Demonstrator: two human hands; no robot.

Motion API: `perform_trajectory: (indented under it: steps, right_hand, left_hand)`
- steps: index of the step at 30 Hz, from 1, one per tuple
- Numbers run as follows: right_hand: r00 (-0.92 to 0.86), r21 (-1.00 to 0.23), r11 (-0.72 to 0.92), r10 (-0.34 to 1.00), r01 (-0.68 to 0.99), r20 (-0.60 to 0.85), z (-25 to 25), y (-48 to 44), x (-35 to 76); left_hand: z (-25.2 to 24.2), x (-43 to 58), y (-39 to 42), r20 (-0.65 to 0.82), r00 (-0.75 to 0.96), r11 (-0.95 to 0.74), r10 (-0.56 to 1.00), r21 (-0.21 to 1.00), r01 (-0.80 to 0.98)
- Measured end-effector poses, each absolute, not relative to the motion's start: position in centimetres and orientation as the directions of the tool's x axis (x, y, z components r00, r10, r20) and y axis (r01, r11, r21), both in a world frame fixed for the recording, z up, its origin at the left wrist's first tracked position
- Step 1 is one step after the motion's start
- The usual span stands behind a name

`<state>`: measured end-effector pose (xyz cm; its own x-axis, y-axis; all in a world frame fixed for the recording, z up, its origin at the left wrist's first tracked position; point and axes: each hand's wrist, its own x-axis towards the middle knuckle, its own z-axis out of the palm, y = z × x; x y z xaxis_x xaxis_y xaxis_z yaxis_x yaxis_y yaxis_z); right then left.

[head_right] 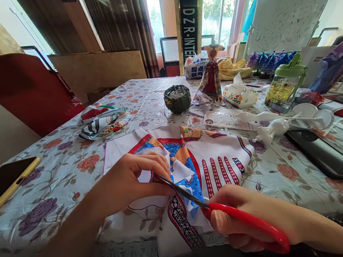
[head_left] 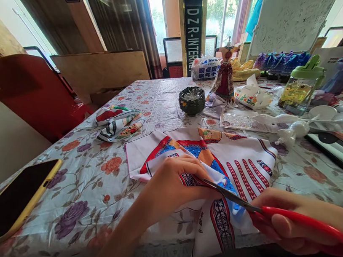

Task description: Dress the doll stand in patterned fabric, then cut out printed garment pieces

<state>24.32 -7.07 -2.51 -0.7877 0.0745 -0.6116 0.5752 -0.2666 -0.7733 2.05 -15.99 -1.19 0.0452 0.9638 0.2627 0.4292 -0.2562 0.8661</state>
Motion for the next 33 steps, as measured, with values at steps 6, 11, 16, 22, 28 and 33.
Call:
perform_trajectory:
  steps: [6, 11, 16, 22, 28, 33]
  right_hand:
    - [-0.737, -0.741, -0.24, 0.127, 0.627, -0.664, -2.2, -7.3, 24.0]
    - [-0.709, -0.718, -0.231, 0.137, 0.656, -0.692, -2.1, -7.3, 24.1]
    - [-0.726, -0.731, -0.254, 0.13, 0.634, -0.675, -2.9, -6.9, 24.5]
    - [-0.745, -0.746, -0.237, 0.114, 0.622, -0.657, -3.1, -6.7, 24.5]
    - [-0.739, -0.75, -0.174, 0.137, 0.638, -0.66, -2.4, -7.1, 24.1]
    - [-0.748, -0.754, -0.181, 0.115, 0.631, -0.654, -2.8, -6.8, 24.1]
  left_hand:
    - [-1.3, 2.0, -16.0, 0.275, 0.053, -0.268, 0.96, 0.852, 0.449]
    - [-1.3, 2.0, -16.0, 0.276, 0.046, -0.263, 0.96, 0.837, 0.48]
    - [-1.3, 2.0, -15.9, 0.268, 0.034, -0.247, 0.963, 0.822, 0.513]
    - [-1.6, 1.9, -16.0, 0.257, 0.005, -0.222, 0.966, 0.824, 0.521]
    - [-1.7, 2.0, -16.0, 0.271, -0.02, -0.215, 0.962, 0.806, 0.551]
    - [-1.8, 2.1, -16.1, 0.275, -0.033, -0.208, 0.961, 0.794, 0.571]
